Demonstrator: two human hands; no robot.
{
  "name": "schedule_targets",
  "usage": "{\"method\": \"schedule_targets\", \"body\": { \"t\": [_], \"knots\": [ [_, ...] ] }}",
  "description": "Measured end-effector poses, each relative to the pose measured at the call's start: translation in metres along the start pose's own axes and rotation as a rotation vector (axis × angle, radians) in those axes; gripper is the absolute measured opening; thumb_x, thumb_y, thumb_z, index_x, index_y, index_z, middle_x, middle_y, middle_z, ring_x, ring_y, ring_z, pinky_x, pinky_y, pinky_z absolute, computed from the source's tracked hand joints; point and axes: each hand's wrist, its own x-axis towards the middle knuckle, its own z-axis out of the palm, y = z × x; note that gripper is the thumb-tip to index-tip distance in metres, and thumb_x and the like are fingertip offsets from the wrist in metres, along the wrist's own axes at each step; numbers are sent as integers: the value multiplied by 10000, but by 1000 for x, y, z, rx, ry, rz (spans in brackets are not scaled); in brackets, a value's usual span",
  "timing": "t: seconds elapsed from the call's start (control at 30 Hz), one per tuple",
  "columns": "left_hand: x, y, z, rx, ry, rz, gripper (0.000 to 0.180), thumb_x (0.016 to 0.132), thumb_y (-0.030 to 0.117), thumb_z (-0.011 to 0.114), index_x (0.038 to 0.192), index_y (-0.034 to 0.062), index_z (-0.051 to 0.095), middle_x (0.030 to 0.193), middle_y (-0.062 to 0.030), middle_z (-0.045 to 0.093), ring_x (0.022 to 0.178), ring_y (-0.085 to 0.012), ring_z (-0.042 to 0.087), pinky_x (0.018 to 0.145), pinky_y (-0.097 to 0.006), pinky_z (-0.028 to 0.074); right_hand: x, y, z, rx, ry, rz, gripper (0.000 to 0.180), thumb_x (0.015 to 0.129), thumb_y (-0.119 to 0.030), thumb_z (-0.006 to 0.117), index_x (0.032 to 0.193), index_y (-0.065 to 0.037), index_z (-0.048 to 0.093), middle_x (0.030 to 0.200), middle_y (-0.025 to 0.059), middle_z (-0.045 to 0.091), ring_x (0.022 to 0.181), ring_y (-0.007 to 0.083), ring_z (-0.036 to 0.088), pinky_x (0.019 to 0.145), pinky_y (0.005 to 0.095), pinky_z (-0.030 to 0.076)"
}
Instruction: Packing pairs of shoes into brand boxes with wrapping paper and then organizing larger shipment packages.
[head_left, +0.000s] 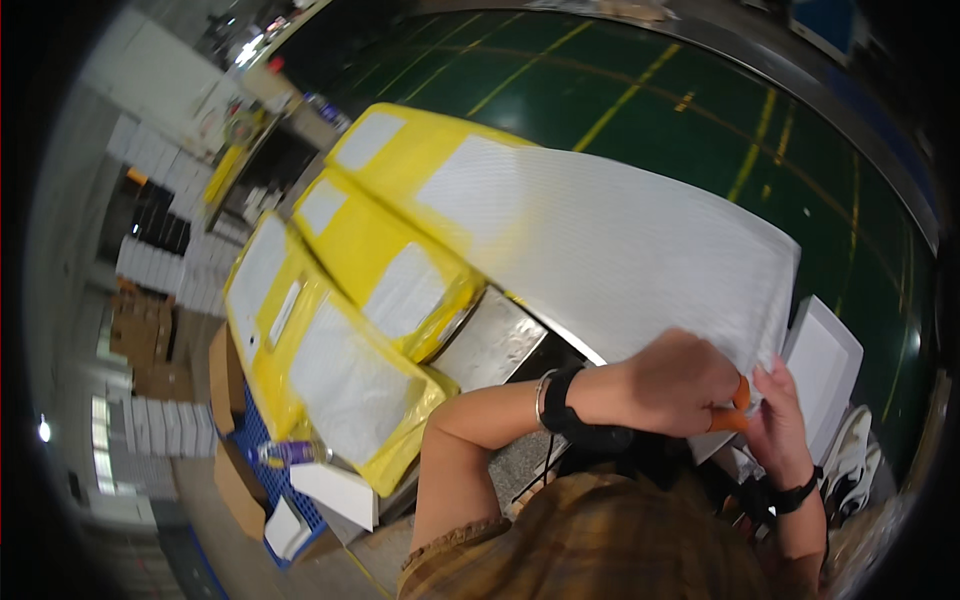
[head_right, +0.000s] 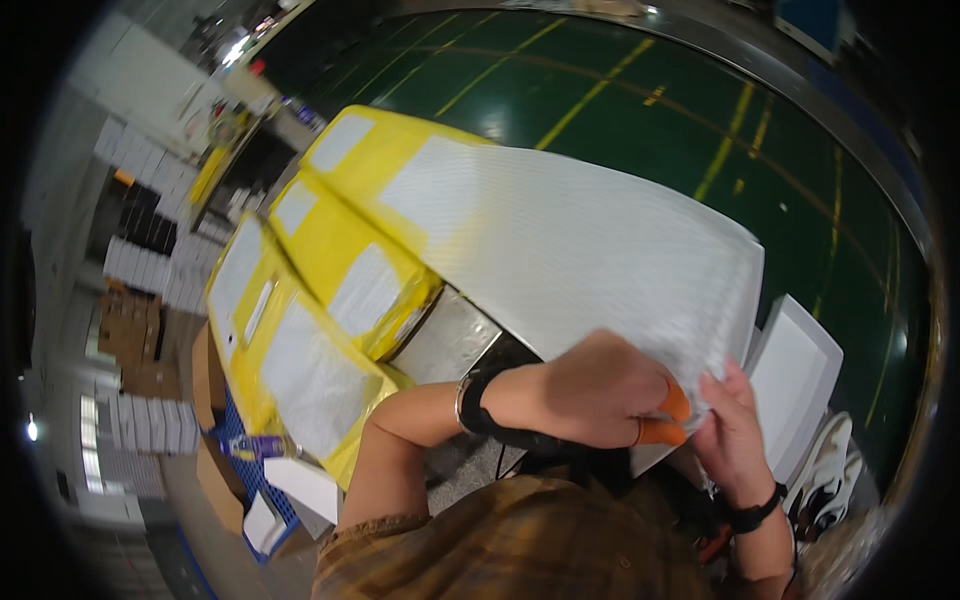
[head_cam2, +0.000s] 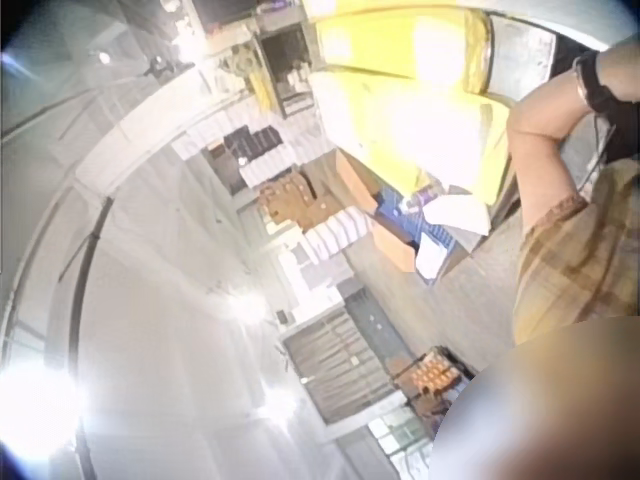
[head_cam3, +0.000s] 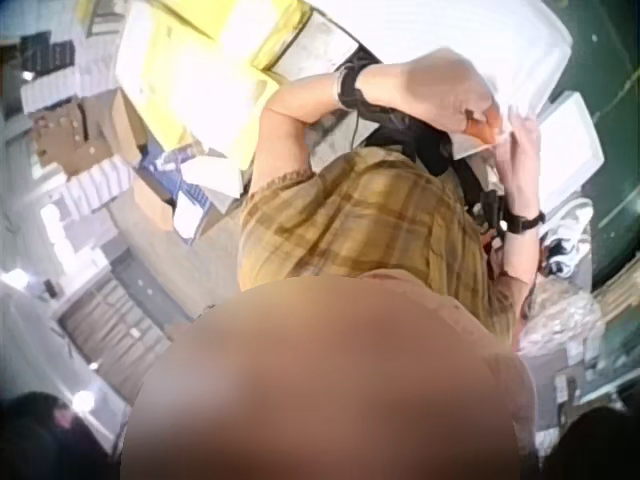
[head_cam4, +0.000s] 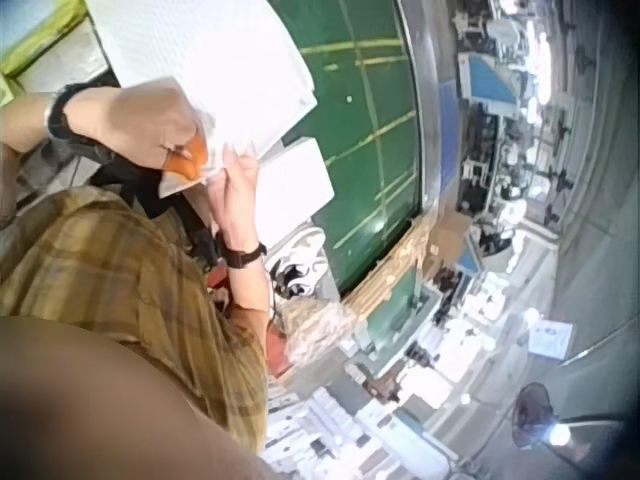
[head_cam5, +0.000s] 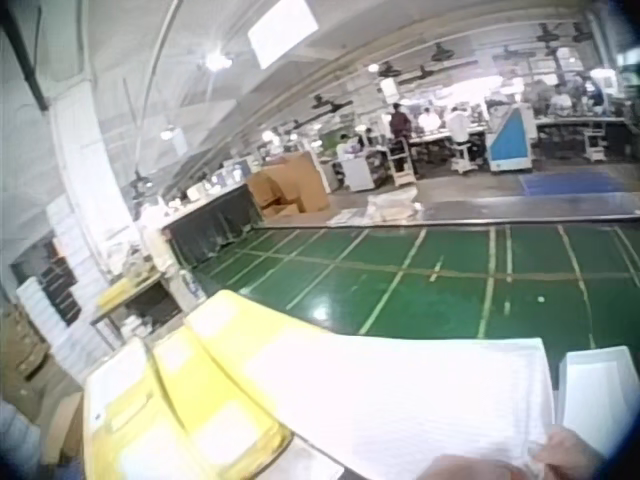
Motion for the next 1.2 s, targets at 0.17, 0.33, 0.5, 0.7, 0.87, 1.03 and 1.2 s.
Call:
{"method": "schedule_targets", "body": {
  "t": [0.17, 0.33, 0.5, 0.7, 0.87, 1.03, 1.2],
  "knots": [
    [-16, -100, -78, 276, 845, -335, 252, 826, 169, 762, 1057, 75, 724, 928, -73, 742, 736, -187, 685, 634, -279, 533, -26, -30, -61, -215, 242, -192, 430, 926, -93, 631, 1326, -20, 492, 1245, 96, 636, 1100, 177, 627, 982, 326, 480],
    [-123, -261, -108, 875, 796, -1060, 640, 886, 249, 668, 1421, -15, 436, 1430, -305, 449, 1328, -426, 434, 1106, -428, 359, -33, -47, -133, -327, 311, -192, 392, 931, -100, 641, 1297, -37, 517, 1211, 79, 651, 1049, 163, 635, 951, 308, 486],
    [-138, -268, -78, 889, 726, -865, 443, 887, 239, 655, 1259, 11, 581, 1234, -264, 603, 1155, -390, 576, 968, -420, 467, -38, -54, -179, -405, 380, -240, 299, 947, -96, 630, 1231, -44, 555, 1169, 65, 665, 1014, 142, 636, 922, 288, 491],
    [-116, -243, -63, 506, 837, -759, 198, 914, 181, 602, 1015, 16, 641, 928, -233, 668, 874, -423, 637, 755, -484, 501, -71, -80, -272, -672, 469, -199, 276, 993, -167, 591, 1225, -20, 568, 1127, 43, 654, 1019, 101, 600, 927, 261, 459],
    [-110, -216, -51, 483, 823, -748, 227, 998, 219, 501, 1006, 6, 580, 869, -268, 643, 852, -470, 625, 707, -524, 483, -159, -106, -338, -1705, 1161, -565, 382, 994, -231, 573, 1320, -32, 567, 1288, 138, 617, 1140, 290, 592, 981, 365, 444],
    [-140, -223, -46, 288, 974, -801, 154, 952, 151, 634, 1052, 34, 624, 719, -21, 563, 601, -80, 463, 540, -268, 377, -232, -74, -361, -2038, 1366, -88, 501, 881, -137, 629, 1370, -86, 527, 1349, 219, 538, 1220, 422, 514, 1004, 436, 442],
    [-130, -212, -41, -85, 1084, -815, 305, 928, 126, 682, 1194, 16, 582, 702, 42, 509, 570, -35, 398, 489, -222, 300, -245, -51, -369, -1727, 1361, -387, 615, 754, -56, 691, 1344, -45, 514, 1289, 224, 542, 1187, 375, 540, 917, 406, 478]
  ]
}}
